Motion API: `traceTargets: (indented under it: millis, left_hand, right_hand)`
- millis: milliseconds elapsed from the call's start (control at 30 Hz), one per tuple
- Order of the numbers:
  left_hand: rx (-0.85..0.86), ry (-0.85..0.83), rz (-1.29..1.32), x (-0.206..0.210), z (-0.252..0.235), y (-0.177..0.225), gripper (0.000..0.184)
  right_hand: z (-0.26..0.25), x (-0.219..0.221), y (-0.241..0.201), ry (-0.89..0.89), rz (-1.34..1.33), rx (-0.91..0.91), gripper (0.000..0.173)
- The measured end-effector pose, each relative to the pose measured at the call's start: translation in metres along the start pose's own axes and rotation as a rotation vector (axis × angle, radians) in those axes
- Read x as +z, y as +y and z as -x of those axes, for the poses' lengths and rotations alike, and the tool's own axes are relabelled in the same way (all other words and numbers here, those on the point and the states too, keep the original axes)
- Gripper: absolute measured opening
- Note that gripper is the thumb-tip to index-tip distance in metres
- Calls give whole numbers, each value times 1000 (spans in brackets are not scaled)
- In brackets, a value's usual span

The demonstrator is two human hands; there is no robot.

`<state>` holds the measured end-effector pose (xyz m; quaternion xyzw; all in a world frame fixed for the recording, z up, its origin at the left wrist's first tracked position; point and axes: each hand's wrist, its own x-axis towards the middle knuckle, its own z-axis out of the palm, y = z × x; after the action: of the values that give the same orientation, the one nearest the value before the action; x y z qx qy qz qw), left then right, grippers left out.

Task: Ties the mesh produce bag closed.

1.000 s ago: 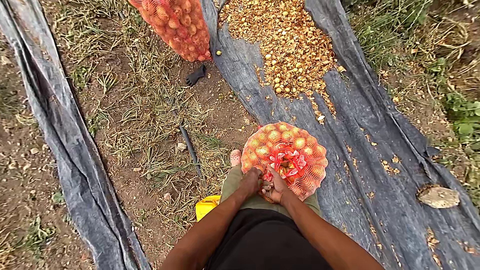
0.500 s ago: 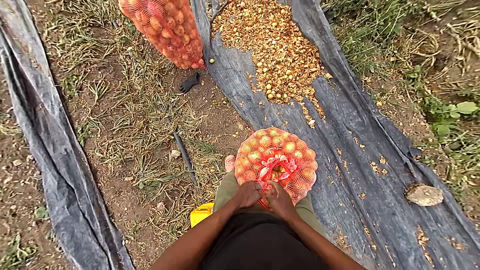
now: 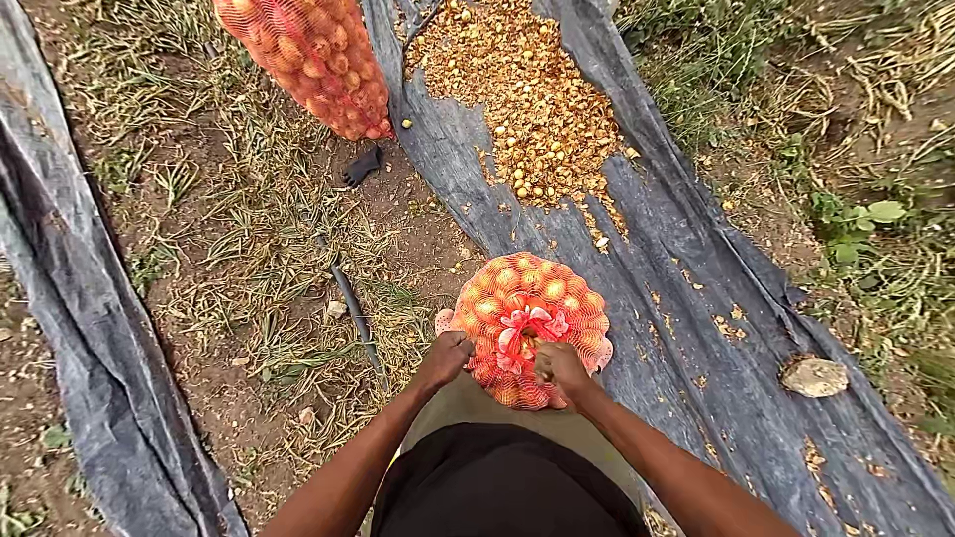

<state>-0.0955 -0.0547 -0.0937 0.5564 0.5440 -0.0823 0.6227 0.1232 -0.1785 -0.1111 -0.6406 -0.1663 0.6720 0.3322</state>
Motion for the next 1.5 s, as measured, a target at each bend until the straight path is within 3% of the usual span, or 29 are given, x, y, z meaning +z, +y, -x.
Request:
traceTargets:
  millis: [67, 233, 333, 400, 500, 567, 667, 733, 800, 833, 867, 933, 1000, 1067, 1167, 1300, 1400, 1500]
  left_hand:
    - [93, -44, -141, 9, -9, 8, 38]
    - [576, -200, -296, 90, -28, 11, 42]
    - [502, -364, -507, 95, -45, 21, 46]
    - [496, -396, -482, 85, -30, 11, 49]
    - [577, -256, -301, 70, -8, -20, 49]
    - [541, -163, -209, 66, -7, -25, 50]
    - [526, -178, -203, 53, -17, -17, 52]
    - [414, -259, -388, 60, -28, 19, 49]
    - [-29, -438, -694, 109, -25, 111, 46]
    - [-151, -454, -775, 143, -20, 133, 46]
    - [-73, -394, -790, 170, -21, 131, 45]
    - [314, -243, -683, 197, -44, 89, 48]
    - [381, -304, -605, 189, -39, 75, 49]
    - [400, -240, -620, 168, -45, 76, 43]
    - [303, -146, -753, 133, -54, 61, 39]
    - [362, -130, -815, 109, -65, 38, 35]
    - [428, -70, -827, 109, -74, 32, 34]
    - [391, -85, -848, 109, -75, 41, 34]
  right_hand:
    - [20, -3, -7, 117, -219, -20, 44]
    - [30, 18, -28, 338, -373, 57, 47]
    - [30, 22, -29, 330, -341, 85, 47]
    - [42, 38, -21, 266, -294, 31, 47]
    - [44, 60, -21, 134, -112, -9, 47]
    - [38, 63, -39, 75, -70, 62, 46]
    - [20, 60, -54, 21, 36, 141, 46]
    - [9, 27, -43, 42, -12, 57, 47]
    - [11, -45, -2, 132, -279, -139, 46]
    - [23, -74, 23, 170, -400, -169, 43]
    - [34, -89, 39, 242, -488, -173, 41]
    - [42, -96, 43, 312, -614, -192, 44]
    - [55, -90, 36, 296, -699, -166, 47]
    - [42, -96, 13, 302, -773, -125, 51]
    - [27, -102, -14, 368, -856, 17, 51]
    - [21, -94, -8, 347, -852, 84, 52]
    - [22, -91, 6, 326, -712, 78, 50]
    - [18, -89, 23, 304, -222, -21, 45]
